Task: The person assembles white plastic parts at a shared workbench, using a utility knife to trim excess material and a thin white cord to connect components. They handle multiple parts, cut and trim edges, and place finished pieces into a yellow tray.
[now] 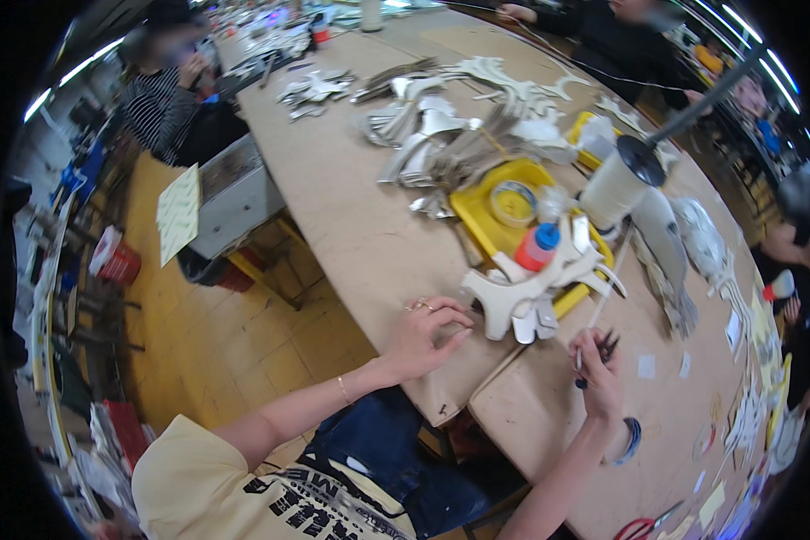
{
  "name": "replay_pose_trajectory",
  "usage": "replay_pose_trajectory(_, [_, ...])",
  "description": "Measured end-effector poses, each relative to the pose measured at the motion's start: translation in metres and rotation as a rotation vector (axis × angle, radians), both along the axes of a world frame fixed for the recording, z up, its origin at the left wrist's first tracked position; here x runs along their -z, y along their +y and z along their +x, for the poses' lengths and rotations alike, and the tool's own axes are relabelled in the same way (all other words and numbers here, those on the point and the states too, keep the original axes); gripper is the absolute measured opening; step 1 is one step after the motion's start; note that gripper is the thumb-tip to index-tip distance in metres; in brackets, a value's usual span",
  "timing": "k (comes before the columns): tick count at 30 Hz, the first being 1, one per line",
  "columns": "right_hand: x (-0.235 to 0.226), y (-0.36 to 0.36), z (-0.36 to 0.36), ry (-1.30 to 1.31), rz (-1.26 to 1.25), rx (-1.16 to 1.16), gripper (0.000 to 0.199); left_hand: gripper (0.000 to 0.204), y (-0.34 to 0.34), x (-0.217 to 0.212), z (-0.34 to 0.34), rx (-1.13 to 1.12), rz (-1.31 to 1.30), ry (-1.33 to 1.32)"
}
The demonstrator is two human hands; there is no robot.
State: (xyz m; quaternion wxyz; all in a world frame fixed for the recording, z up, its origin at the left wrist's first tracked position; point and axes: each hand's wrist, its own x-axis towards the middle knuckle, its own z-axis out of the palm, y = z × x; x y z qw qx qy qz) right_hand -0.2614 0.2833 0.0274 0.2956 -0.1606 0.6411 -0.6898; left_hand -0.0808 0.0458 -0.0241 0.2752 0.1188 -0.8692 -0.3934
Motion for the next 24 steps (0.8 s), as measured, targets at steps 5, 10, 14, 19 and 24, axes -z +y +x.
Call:
replay_pose_trajectory(5, [-0.004,0.013,-0.004,0.066,-0.188,-0.173,0.020,0.011,-0.002,0.007,0.001,0.004,0.105,0.094])
replay_pose_trajectory(10, [0.001,0.023,0.019,0.122,-0.131,-0.124,0.024,0.007,0.001,0.007,0.000,-0.034,0.159,0.146])
replay_pose_trajectory(14, [0.011,0.028,0.064,0.144,-0.227,0.042,0.025,0.008,0.007,-0.005,0.007,-0.033,-0.020,0.257])
replay_pose_trajectory(19, [-0.002,0.037,0.102,0.053,-0.228,0.029,0.024,0.012,0.039,-0.040,0.015,0.263,0.123,0.232])
replay_pose_trajectory(24, [-0.011,0.042,0.136,-0.001,-0.177,-0.080,0.032,0.024,0.070,-0.072,-0.012,0.540,0.841,0.016])
